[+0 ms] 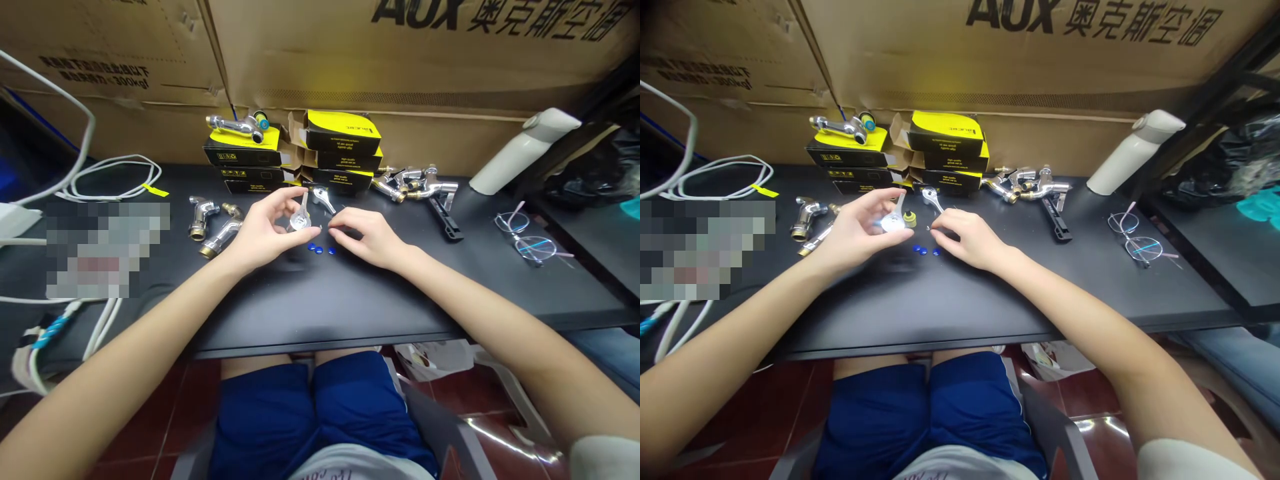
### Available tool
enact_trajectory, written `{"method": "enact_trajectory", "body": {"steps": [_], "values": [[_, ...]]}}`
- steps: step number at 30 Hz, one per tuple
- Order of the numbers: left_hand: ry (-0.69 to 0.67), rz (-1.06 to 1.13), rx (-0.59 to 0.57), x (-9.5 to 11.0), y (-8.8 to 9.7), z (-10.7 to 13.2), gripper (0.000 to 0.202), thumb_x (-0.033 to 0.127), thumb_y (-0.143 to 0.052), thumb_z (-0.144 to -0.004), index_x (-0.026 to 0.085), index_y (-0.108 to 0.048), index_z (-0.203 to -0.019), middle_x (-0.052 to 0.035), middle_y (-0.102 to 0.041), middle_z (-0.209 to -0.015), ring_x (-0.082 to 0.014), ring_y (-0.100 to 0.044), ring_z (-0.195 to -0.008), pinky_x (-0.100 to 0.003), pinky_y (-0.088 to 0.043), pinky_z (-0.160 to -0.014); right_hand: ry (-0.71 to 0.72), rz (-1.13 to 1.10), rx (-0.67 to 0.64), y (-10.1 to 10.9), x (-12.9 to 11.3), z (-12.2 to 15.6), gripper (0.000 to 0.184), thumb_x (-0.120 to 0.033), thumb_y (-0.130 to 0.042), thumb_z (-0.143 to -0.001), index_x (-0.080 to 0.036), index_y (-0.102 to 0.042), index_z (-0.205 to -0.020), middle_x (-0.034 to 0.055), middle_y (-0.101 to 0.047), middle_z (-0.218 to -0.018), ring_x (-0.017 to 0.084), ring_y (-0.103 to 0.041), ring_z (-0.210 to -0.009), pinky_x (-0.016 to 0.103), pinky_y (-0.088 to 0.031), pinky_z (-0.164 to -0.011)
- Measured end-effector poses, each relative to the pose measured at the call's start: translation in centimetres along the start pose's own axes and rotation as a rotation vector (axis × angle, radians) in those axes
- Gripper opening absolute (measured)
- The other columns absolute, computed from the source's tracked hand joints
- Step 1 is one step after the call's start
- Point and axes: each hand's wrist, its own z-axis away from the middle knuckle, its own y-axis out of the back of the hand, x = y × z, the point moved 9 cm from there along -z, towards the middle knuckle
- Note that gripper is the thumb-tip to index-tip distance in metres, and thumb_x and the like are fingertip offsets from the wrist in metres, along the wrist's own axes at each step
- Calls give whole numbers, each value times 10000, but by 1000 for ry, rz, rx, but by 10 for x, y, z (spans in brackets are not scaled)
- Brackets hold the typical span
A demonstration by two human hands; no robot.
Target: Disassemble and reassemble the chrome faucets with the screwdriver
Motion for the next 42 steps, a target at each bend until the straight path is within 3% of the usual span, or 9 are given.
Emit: {"method": "enact_trajectory", "body": {"steps": [6, 14, 24, 30, 35, 42], "values": [[21, 0, 14, 0, 0, 0, 652, 321, -841, -610, 199, -575, -1193, -35, -608, -900, -191, -621, -861, -216, -463, -557, -8, -9, -22, -3, 1, 0, 131, -240, -523, -948, -171, -636, -946, 71, -669, -857, 176, -611, -757, 309, -501, -710], [-8, 29, 34, -2, 2, -1, 637, 301, -851, -587, 236, -505, -1118, -15, -619, -892, -180, -638, -848, -233, -498, -613, -2, 0, -19, -1, 1, 0, 134, -247, -524, -948, -174, -637, -947, 68, -669, -850, 170, -604, -745, 303, -496, -702], [20, 55, -13, -1, -2, 0, 636, 276, -809, -646, 214, -515, -1206, -2, -634, -821, -162, -640, -766, -225, -495, -584, -3, -4, -16, -1, 0, 0, 140, -251, -520, -950, -177, -639, -947, 64, -671, -843, 169, -604, -732, 303, -499, -688], [64, 60, -20, -6, -2, -1, 554, 271, -691, -733, 200, -531, -1259, -24, -664, -853, -155, -637, -714, -201, -457, -463, -5, -2, -15, -2, 0, 1, 132, -239, -532, -946, -170, -645, -940, 62, -671, -838, 164, -605, -732, 295, -499, -680], [82, 68, 3, -5, -1, 0, 370, 263, -626, -803, 191, -583, -1163, -15, -648, -772, -135, -630, -648, -181, -437, -427, -10, 0, -13, -2, 0, 1, 133, -244, -529, -947, -177, -644, -943, 62, -670, -834, 164, -602, -727, 294, -498, -677], [109, 31, -26, 0, -4, 3, 231, 416, -624, -870, 189, -643, -907, 12, -582, -582, -113, -553, -505, -188, -363, -376, -3, 7, -13, -1, -1, 1, 127, -237, -534, -944, -172, -642, -931, 60, -668, -826, 158, -592, -710, 288, -491, -664]]}}
